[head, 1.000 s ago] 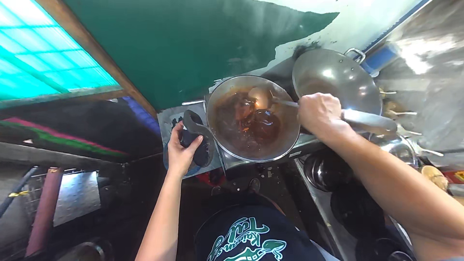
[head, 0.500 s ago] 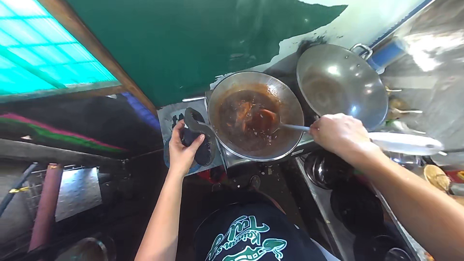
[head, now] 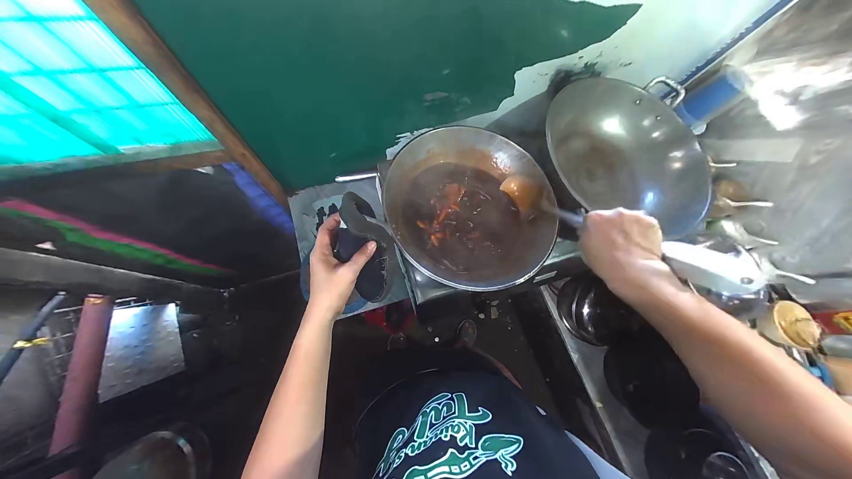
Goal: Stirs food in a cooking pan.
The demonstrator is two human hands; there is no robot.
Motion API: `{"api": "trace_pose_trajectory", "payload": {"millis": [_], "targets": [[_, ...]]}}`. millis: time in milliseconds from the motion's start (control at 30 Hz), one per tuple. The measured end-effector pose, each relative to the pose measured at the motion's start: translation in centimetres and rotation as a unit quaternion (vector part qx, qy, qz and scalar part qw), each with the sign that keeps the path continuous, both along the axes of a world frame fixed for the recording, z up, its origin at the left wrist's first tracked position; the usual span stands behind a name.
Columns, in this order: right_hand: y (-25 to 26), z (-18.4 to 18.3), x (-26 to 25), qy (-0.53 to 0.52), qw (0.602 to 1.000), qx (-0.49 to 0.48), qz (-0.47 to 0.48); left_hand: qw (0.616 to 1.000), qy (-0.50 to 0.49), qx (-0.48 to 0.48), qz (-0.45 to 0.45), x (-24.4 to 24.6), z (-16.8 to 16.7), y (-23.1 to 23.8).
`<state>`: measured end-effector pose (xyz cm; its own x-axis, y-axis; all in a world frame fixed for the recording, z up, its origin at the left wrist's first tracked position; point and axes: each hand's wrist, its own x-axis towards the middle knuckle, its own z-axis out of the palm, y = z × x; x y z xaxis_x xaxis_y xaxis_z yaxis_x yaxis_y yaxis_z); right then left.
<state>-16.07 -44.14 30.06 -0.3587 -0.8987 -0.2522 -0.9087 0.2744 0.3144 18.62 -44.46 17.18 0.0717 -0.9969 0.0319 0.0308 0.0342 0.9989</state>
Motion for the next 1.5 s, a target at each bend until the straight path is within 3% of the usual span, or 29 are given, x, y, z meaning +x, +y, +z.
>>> {"api": "trace_pose_trajectory", "payload": {"millis": [133,367,533,700,800,1000,1200,1333,1500], "targets": [[0.3,-0.2,-1.7,-0.112,0.994,0.008,0.004,1.000,0.003,0.002,0.000,-0.1,-0.1,-0.3],[-0.3,5.0,1.0,-0.034,0.996,-0.061,0.050,0.999,-0.024,0.011,-0.020,0.0,0.3,-0.8],[-0.9,2.2,0.2,0.051,0.997,-0.055,0.017,0.999,-0.039,0.011,-0.030,0.2,0.5,-0.8],[0.2,-1.1,-1.5,-0.078,0.997,0.011,-0.003,0.999,-0.030,0.011,-0.031,0.2,0.3,-0.7],[0.4,-0.3,-1.7,-0.137,0.991,0.004,0.014,0.999,-0.022,0.014,-0.028,0.1,0.2,-0.8],[0.1,4.0,0.8,-0.063,0.995,-0.053,0.052,0.999,-0.029,0.015,-0.023,0.1,0.2,-0.7],[-0.9,1.2,-0.2,0.039,0.998,-0.043,-0.012,0.999,-0.025,0.021,-0.018,0.0,0.3,-0.6],[-0.7,0.0,-1.0,-0.053,0.998,0.021,-0.010,0.999,-0.016,0.031,-0.018,0.2,0.0,-0.5],[-0.9,2.8,-0.4,-0.100,0.995,0.000,0.015,1.000,-0.015,0.022,-0.016,0.1,0.1,-0.5]]}}
